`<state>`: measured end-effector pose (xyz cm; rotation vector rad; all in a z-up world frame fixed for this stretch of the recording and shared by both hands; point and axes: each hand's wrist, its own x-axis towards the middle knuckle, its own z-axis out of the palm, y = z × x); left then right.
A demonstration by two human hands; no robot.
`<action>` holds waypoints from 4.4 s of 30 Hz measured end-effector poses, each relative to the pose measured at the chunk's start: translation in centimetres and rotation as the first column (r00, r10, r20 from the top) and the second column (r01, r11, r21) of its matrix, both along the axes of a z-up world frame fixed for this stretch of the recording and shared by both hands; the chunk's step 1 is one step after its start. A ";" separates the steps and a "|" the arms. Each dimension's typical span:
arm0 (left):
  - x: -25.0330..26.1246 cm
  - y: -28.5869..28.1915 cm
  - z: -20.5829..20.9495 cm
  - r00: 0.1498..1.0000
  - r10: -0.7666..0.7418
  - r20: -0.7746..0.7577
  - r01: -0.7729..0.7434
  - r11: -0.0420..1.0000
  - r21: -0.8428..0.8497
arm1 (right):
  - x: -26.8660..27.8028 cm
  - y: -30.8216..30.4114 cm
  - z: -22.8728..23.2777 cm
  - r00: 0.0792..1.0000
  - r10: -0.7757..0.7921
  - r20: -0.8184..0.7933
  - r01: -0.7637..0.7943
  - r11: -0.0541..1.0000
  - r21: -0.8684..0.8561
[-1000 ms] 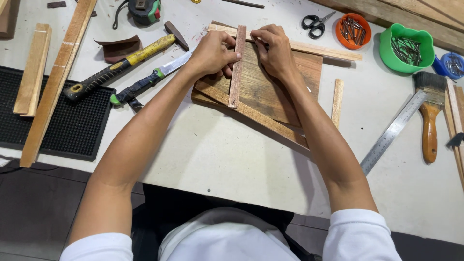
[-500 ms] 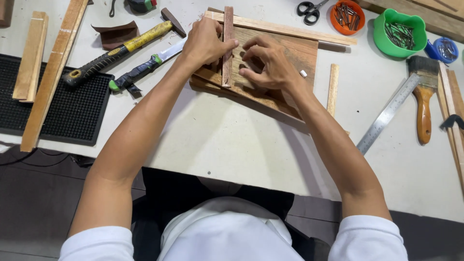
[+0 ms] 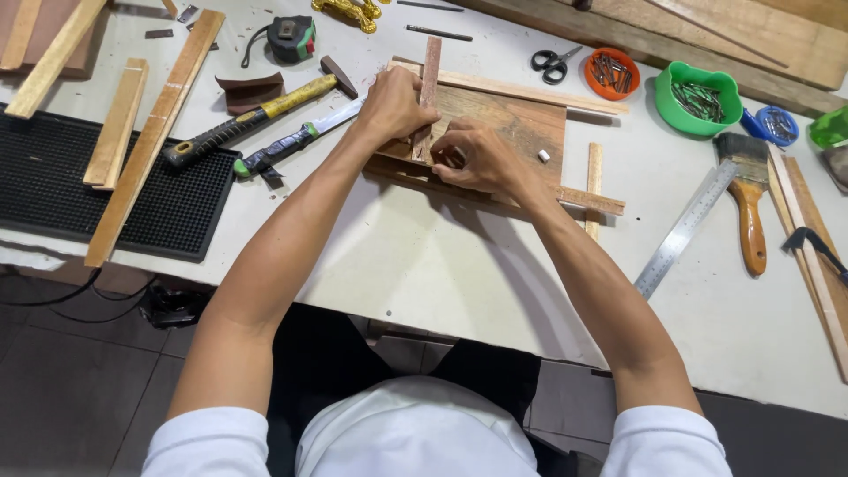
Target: Assemble a small wooden structure by measuring, marking, and hammering pieces together.
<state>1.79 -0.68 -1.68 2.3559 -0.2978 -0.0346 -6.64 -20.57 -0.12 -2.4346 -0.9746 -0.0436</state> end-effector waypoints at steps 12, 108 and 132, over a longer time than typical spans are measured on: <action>-0.7 -0.3 0.5 1.000 -0.024 0.019 0.023 0.999 0.046 | 0.1 0.5 -0.3 0.997 -0.008 0.074 0.007 1.000 0.016; 5.6 0.2 -1.5 0.992 -0.076 0.103 0.081 0.996 -0.038 | 14.2 -2.8 -7.0 0.934 -0.298 0.195 0.263 0.947 0.186; 3.2 -0.7 2.1 0.977 -0.159 -0.141 0.119 0.958 -0.260 | 12.8 -2.1 -5.0 0.932 -0.287 0.219 0.244 0.948 0.204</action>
